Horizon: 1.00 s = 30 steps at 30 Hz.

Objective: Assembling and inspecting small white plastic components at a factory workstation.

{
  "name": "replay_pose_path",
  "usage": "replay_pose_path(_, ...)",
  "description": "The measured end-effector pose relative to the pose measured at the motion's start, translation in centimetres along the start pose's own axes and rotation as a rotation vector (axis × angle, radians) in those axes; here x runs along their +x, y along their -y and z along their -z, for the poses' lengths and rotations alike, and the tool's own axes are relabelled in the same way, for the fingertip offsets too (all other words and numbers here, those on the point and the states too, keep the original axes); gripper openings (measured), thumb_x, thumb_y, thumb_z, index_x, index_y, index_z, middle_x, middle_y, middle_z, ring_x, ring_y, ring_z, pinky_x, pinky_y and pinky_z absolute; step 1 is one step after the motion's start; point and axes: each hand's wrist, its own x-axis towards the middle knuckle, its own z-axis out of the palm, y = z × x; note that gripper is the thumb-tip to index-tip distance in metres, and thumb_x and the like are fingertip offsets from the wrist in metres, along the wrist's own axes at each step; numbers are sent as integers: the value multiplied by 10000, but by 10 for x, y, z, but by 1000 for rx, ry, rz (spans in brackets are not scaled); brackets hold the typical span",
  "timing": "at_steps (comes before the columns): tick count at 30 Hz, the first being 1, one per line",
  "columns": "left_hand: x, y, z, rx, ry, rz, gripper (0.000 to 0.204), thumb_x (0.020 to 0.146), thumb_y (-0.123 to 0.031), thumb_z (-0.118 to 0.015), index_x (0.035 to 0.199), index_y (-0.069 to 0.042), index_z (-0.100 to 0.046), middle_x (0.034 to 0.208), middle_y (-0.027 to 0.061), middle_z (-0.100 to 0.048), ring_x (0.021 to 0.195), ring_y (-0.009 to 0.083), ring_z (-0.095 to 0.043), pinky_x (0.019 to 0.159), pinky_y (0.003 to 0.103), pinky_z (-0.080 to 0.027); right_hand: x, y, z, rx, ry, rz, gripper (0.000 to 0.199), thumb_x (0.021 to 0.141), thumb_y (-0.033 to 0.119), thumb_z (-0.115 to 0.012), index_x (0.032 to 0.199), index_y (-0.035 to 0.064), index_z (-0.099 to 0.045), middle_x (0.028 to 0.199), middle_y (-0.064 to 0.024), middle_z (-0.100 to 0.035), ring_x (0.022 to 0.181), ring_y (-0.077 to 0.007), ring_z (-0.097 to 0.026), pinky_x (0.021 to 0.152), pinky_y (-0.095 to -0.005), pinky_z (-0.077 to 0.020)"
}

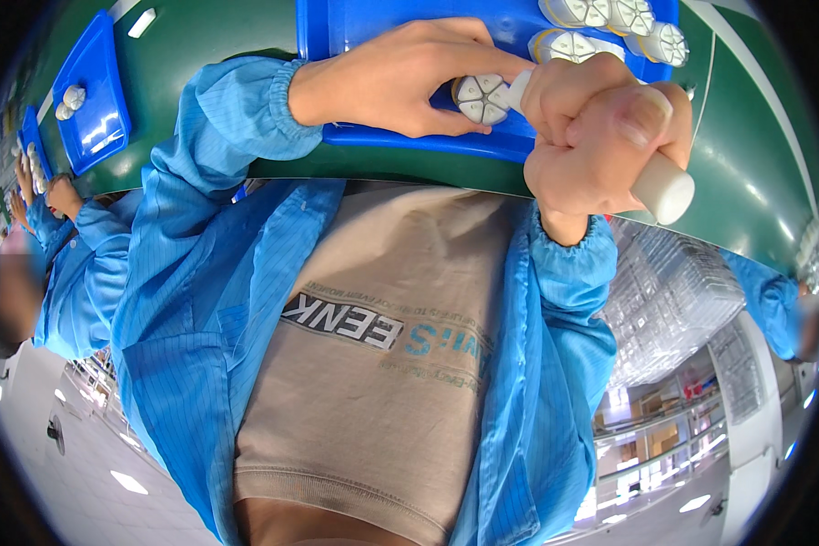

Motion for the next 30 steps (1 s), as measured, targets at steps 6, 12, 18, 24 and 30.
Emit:
replay_pose_path(6, 1, 2, 0, 1, 35, -26, 627, 792, -143, -780, 1390, -58, -609, 1127, 169, -645, 1029, 356, -627, 892, 439, -526, -4, 0, -9, -281, 17, 81, 330, 1040, 204, -566, 820, 38, -385, 558, -104, -516, 465, -94, -403, 416, -271, -307)
replay_pose_path(12, 2, 0, 3, -12, 42, -47, 611, 785, -139, -778, 1370, -50, -625, 1076, 162, -645, 978, 337, -620, 856, 421, -523, 0, -3, 2, -174, -34, 65, 319, 1029, 211, -571, 819, 41, -401, 542, -110, -519, 440, -94, -385, 401, -272, -294)
replay_pose_path(18, 3, 0, 2, 38, 18, -89, 606, 771, -140, -801, 1350, -50, -645, 1035, 146, -646, 932, 307, -621, 812, 404, -520, -3, 1, -2, 31, -139, -3, 286, 1035, 185, -567, 826, 44, -431, 521, -91, -476, 417, -101, -362, 366, -292, -286)
replay_pose_path(24, 5, 2, 1, 23, -30, -152, 608, 784, -168, -788, 1361, -50, -633, 1026, 146, -637, 935, 318, -616, 821, 417, -515, -1, -1, -7, -109, -85, 50, 219, 1029, 129, -599, 860, 20, -513, 529, -81, -512, 445, -94, -415, 397, -271, -335)
replay_pose_path(30, 6, -3, 6, 69, 88, -20, 608, 768, -184, -811, 1334, -45, -637, 1085, 151, -631, 1000, 332, -611, 880, 432, -516, -3, -3, -27, -508, -112, 113, 343, 1049, 87, -501, 758, 63, -320, 507, -89, -408, 394, -93, -299, 364, -286, -218)
